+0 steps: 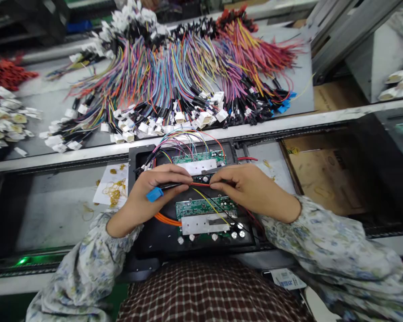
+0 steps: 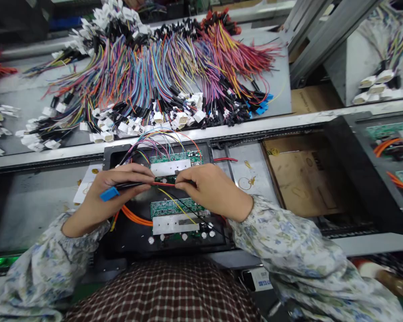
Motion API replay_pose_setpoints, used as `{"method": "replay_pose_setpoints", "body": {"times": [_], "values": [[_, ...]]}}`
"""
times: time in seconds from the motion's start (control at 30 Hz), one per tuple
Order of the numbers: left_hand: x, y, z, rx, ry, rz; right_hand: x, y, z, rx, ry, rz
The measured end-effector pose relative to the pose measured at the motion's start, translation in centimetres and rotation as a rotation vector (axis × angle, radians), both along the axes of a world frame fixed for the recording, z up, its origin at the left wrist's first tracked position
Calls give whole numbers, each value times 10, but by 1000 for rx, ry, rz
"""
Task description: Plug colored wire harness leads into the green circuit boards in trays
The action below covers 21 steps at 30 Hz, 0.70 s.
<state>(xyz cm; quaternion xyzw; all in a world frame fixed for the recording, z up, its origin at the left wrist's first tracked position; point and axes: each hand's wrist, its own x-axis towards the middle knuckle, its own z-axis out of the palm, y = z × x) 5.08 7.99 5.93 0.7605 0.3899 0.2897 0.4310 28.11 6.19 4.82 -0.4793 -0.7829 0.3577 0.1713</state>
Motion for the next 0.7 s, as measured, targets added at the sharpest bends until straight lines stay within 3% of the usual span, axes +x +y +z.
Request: {"method": "replay_pose_setpoints", "body": {"times": [0.13, 0.3, 0.37, 0.43, 0.57, 0.63, 0.7], "values": [[-7, 4, 2, 9, 51, -65, 8, 5, 7, 29, -65, 27], [-28, 4, -9, 124, 66, 198, 51, 13, 13, -173, -146, 242], [-36, 4, -17, 190, 79, 303, 70, 19, 9, -235, -157, 262], [-41, 3, -27, 256, 98, 369, 80, 27, -1, -179, -154, 123], [-43, 5, -44, 345, 116, 371, 73, 41, -37, 36, -82, -339], [-45, 8, -50, 360, 115, 346, 64, 46, -56, 40, -25, -434], [-49, 10, -54, 361, 111, 355, 59, 49, -70, -9, 16, -441]]}}
